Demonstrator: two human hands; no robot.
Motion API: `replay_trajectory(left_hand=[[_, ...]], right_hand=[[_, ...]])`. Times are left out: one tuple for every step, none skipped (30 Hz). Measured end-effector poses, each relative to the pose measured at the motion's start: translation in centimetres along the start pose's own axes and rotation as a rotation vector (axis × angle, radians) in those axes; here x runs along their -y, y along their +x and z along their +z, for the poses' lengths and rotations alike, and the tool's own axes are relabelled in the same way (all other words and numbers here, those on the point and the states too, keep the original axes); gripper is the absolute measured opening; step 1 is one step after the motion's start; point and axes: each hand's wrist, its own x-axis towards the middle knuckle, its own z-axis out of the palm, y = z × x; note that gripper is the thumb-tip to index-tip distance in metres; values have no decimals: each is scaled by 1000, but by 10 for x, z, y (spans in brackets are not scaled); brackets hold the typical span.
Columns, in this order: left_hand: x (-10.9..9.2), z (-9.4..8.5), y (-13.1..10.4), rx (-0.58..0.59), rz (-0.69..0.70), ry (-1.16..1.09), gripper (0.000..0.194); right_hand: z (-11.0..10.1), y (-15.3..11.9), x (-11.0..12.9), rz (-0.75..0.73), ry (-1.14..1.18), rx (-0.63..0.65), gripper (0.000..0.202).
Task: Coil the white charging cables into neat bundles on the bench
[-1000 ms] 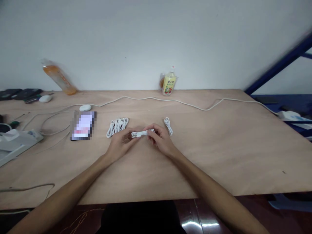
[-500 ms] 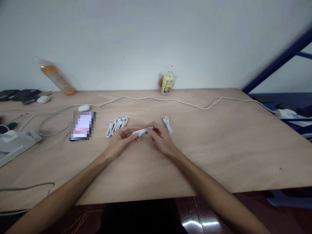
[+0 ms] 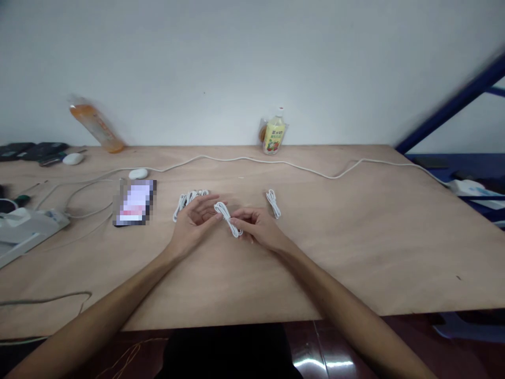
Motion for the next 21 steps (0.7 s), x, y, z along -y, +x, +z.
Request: replay_trajectory(left_hand=[[0, 0, 0, 7, 1, 6, 52], [0, 0, 0, 14, 2, 8, 52], [0, 1, 0, 20, 3, 7, 53], [0, 1, 0, 23, 1, 6, 53], [0, 1, 0, 24, 0, 8, 53], [-1, 2, -1, 25, 2, 21, 52], [-1, 2, -1, 24, 10, 44, 50], [-2, 2, -2, 22, 21, 79, 47], [-3, 2, -2, 18, 36, 124, 43], [-5, 2, -3, 17, 50, 177, 41], [-7, 2, -4, 20, 60, 234, 39], [-9, 2, -4, 26, 65, 289, 38], [-10, 2, -5, 34, 64, 339, 37], [-11, 2, -5, 39, 60, 375, 36], [-12, 3, -5, 41, 51, 394, 36], [-12, 3, -5, 40, 37, 397, 36], [-12, 4, -5, 36, 24, 386, 36], [-11, 5, -4, 32, 11, 367, 35], [-10, 6, -4, 27, 5, 345, 35], [-8, 6, -3, 21, 2, 322, 35], [-7, 6, -2, 15, 3, 299, 34]], right_hand=[[0, 0, 0, -7, 4, 11, 42], [0, 0, 1, -13, 6, 25, 41], [0, 1, 1, -15, 6, 39, 42], [0, 1, 1, -14, 1, 53, 43], [0, 1, 1, -11, -7, 62, 44], [0, 1, 1, -8, -19, 66, 45], [1, 2, 1, -7, -31, 67, 46], [1, 2, 2, -6, -43, 67, 46], [1, 2, 2, -6, -52, 68, 46], [2, 1, 3, -5, -59, 69, 45], [2, 1, 4, -2, -66, 71, 44], [3, 0, 5, 5, -71, 72, 43], [4, -1, 6, 13, -76, 71, 42], [5, -2, 8, 18, -80, 68, 41], [7, -3, 9, 20, -83, 65, 41], [9, -4, 10, 17, -86, 62, 41], [11, -5, 10, 10, -87, 56, 41], [13, -5, 10, -2, -88, 45, 43], [15, -6, 10, -14, -88, 31, 44], [17, -6, 9, -24, -87, 12, 45], [18, -6, 9, -31, -87, -10, 45]])
